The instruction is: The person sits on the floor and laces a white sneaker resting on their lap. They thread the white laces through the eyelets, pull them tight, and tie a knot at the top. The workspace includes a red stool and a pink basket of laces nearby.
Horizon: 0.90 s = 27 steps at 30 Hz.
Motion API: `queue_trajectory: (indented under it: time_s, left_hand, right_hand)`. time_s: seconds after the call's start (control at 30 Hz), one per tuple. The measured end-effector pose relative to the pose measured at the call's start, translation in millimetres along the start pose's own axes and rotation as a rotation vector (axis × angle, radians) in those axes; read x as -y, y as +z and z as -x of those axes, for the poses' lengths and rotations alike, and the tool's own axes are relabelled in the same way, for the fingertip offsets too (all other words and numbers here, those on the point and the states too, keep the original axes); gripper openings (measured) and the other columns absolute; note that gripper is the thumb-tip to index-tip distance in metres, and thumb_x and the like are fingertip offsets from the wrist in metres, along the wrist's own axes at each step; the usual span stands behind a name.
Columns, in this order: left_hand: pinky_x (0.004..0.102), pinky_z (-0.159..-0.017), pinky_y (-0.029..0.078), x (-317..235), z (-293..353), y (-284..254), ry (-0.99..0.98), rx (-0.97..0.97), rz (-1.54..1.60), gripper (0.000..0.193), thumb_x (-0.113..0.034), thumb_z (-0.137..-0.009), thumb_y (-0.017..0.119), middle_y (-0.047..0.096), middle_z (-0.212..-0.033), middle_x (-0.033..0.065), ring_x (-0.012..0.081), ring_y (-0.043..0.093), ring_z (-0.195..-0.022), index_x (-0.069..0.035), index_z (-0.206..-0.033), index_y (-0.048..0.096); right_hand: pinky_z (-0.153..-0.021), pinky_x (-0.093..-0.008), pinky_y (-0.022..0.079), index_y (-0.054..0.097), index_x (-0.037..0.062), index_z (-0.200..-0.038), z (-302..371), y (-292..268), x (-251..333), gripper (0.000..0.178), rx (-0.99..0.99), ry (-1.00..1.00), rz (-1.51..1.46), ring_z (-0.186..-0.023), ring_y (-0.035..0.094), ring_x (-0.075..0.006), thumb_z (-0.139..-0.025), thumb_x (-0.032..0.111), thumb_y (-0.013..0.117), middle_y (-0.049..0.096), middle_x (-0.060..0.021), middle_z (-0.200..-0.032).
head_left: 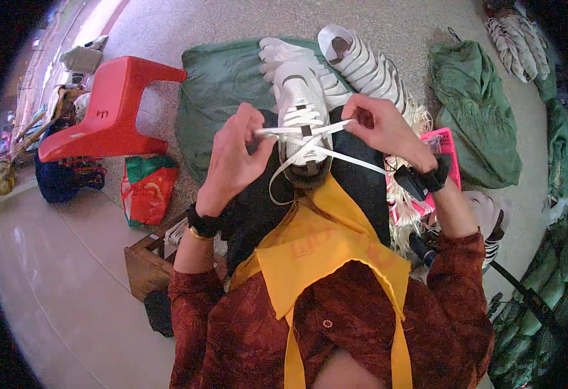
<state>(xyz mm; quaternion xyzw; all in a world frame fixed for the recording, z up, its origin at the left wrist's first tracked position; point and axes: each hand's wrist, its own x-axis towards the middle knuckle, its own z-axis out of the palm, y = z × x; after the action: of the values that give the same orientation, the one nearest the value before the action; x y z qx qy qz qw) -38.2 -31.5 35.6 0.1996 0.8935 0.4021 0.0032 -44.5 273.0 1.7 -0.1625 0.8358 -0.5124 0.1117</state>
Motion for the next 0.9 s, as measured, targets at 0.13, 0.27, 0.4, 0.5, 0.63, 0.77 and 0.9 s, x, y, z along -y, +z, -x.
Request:
queue_trajectory:
  time_s: [0.13,0.27,0.4,0.5,0.63,0.77,0.9]
  left_hand:
    - [0.0351,-0.062,0.045,-7,13,-1,0.13,-0.145,-0.077,0.031,-0.005,-0.077,0.08,0.051,-0.075,0.0071,0.0238,0.052,-0.068,-0.006,-0.093,0.054]
    - [0.0387,-0.062,0.046,-9,40,11,0.174,-0.018,-0.15,0.03,-0.007,-0.076,0.082,0.052,-0.075,0.0097,0.029,0.055,-0.07,-0.006,-0.086,0.054]
    - [0.0339,-0.061,0.046,-6,50,26,0.12,-0.008,-0.072,0.021,-0.001,-0.082,0.075,0.053,-0.074,0.0068,0.0226,0.055,-0.068,-0.005,-0.087,0.055]
    - [0.0289,-0.061,0.044,-2,48,17,-0.143,0.099,0.111,0.017,0.002,-0.085,0.071,0.051,-0.073,0.0042,0.0129,0.053,-0.069,-0.004,-0.089,0.056]
    - [0.0243,-0.066,0.043,-2,36,-17,-0.219,0.226,0.19,0.014,0.005,-0.086,0.066,0.052,-0.075,-0.0007,0.0063,0.051,-0.073,-0.003,-0.088,0.055]
    - [0.0232,-0.073,0.044,3,30,-40,-0.252,0.299,0.284,0.013,0.005,-0.086,0.065,0.053,-0.08,-0.0045,0.006,0.052,-0.078,-0.004,-0.088,0.056]
    - [0.0239,-0.076,0.044,24,34,-40,-0.303,0.414,0.331,0.011,0.004,-0.088,0.064,0.054,-0.083,-0.0032,0.0065,0.052,-0.081,-0.004,-0.089,0.056]
  right_hand:
    - [-0.061,-0.0263,0.045,0.065,0.003,-0.094,4,3,-4,0.01,-0.043,0.055,-0.061,-0.067,0.053,-0.0075,-0.086,0.007,0.07,0.059,0.0006,-0.072]
    - [-0.06,-0.0254,0.043,0.065,0.0033,-0.096,5,3,-7,0.013,-0.057,0.08,-0.084,-0.066,0.051,-0.0065,-0.086,0.007,0.071,0.057,0.0016,-0.072]
    - [-0.058,-0.0248,0.042,0.065,0.0034,-0.098,5,1,-3,0.015,-0.037,0.076,-0.061,-0.065,0.05,-0.006,-0.085,0.007,0.072,0.055,0.0021,-0.071]
    - [-0.058,-0.0254,0.042,0.065,0.0035,-0.099,5,2,-2,0.017,-0.035,0.04,-0.083,-0.065,0.05,-0.0063,-0.085,0.007,0.073,0.055,0.0021,-0.071]
    - [-0.059,-0.027,0.044,0.064,0.0031,-0.098,5,3,3,0.016,-0.032,0.048,0.0,-0.065,0.052,-0.0084,-0.085,0.006,0.072,0.056,0.0001,-0.07]
    - [-0.059,-0.029,0.045,0.064,0.0024,-0.095,4,8,8,0.013,-0.048,0.0,0.038,-0.064,0.055,-0.0111,-0.085,0.006,0.071,0.059,-0.0031,-0.071]
    - [-0.059,-0.0299,0.046,0.065,0.0021,-0.093,4,11,9,0.011,-0.043,0.018,0.058,-0.065,0.056,-0.0125,-0.085,0.008,0.071,0.061,-0.0049,-0.073]
